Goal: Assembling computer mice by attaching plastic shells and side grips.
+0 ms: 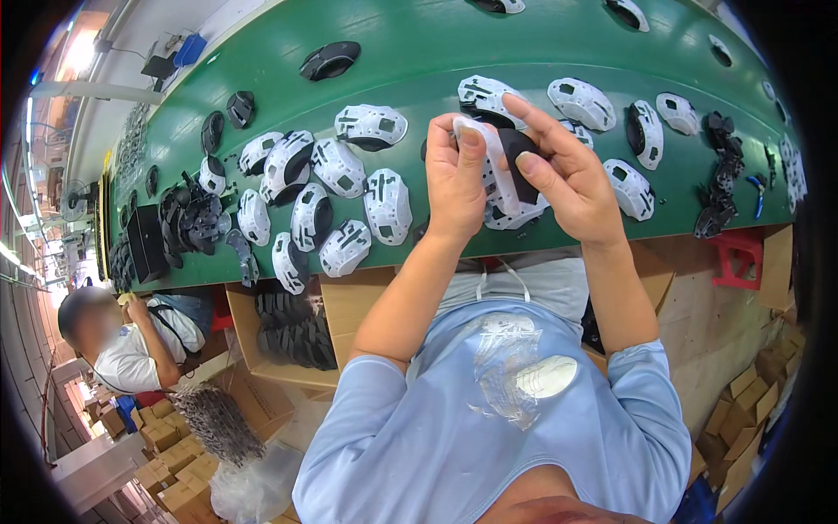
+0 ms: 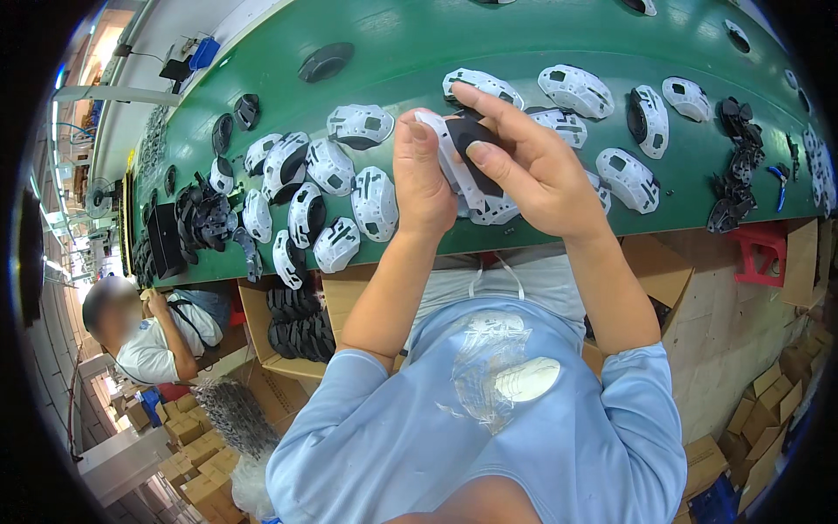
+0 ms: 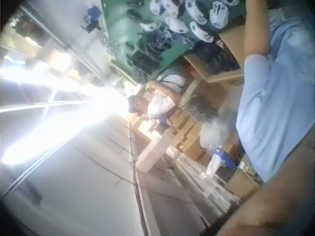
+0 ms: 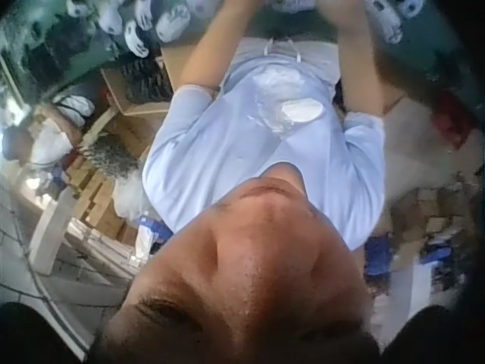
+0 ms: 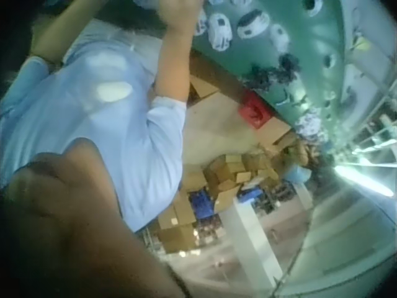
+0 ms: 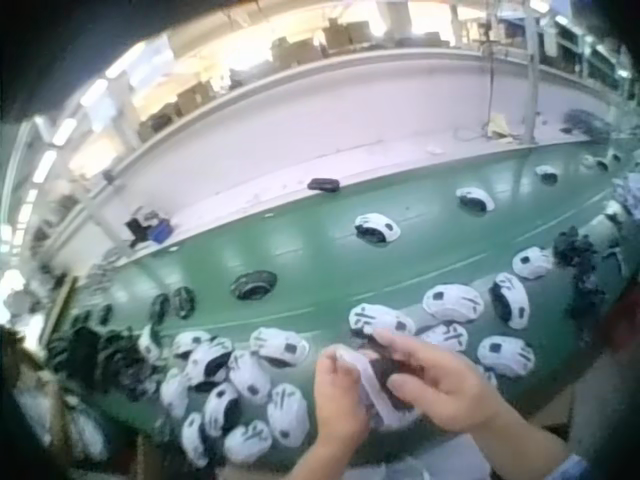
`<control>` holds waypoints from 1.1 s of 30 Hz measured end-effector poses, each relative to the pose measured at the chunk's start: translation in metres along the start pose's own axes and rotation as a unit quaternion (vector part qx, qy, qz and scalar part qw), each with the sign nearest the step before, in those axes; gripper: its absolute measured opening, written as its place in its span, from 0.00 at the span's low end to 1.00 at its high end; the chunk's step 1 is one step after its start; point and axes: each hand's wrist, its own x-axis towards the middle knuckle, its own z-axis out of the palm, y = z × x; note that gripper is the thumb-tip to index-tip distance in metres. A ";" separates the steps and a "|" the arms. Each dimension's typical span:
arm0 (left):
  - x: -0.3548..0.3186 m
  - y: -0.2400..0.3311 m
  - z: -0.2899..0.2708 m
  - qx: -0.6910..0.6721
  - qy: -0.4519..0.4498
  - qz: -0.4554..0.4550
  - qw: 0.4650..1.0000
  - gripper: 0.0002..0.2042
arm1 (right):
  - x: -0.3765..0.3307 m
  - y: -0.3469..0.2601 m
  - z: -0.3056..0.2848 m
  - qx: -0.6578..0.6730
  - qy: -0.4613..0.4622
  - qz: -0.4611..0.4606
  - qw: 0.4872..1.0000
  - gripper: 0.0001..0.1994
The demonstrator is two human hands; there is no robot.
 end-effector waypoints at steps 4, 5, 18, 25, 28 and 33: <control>-0.002 0.000 -0.008 0.006 0.030 0.009 0.999 0.24 | -0.002 0.015 -0.002 0.122 0.041 0.019 0.992 0.23; -0.001 0.000 -0.010 0.003 0.031 0.007 0.999 0.24 | -0.003 0.018 -0.003 0.160 0.067 0.012 0.985 0.22; -0.001 -0.004 -0.021 -0.008 0.041 0.060 0.997 0.23 | -0.007 0.025 0.017 0.237 0.200 0.025 0.950 0.15; -0.006 0.017 -0.018 0.073 0.004 -0.021 0.997 0.19 | 0.013 -0.012 0.002 -0.162 -0.095 -0.104 0.977 0.14; -0.018 0.010 -0.017 0.071 0.066 0.053 0.994 0.17 | 0.026 0.006 0.019 -0.261 -0.042 -0.220 0.939 0.13; -0.022 -0.005 -0.011 0.088 0.049 0.148 0.984 0.21 | -0.007 0.050 0.024 -0.091 0.189 -0.137 0.968 0.08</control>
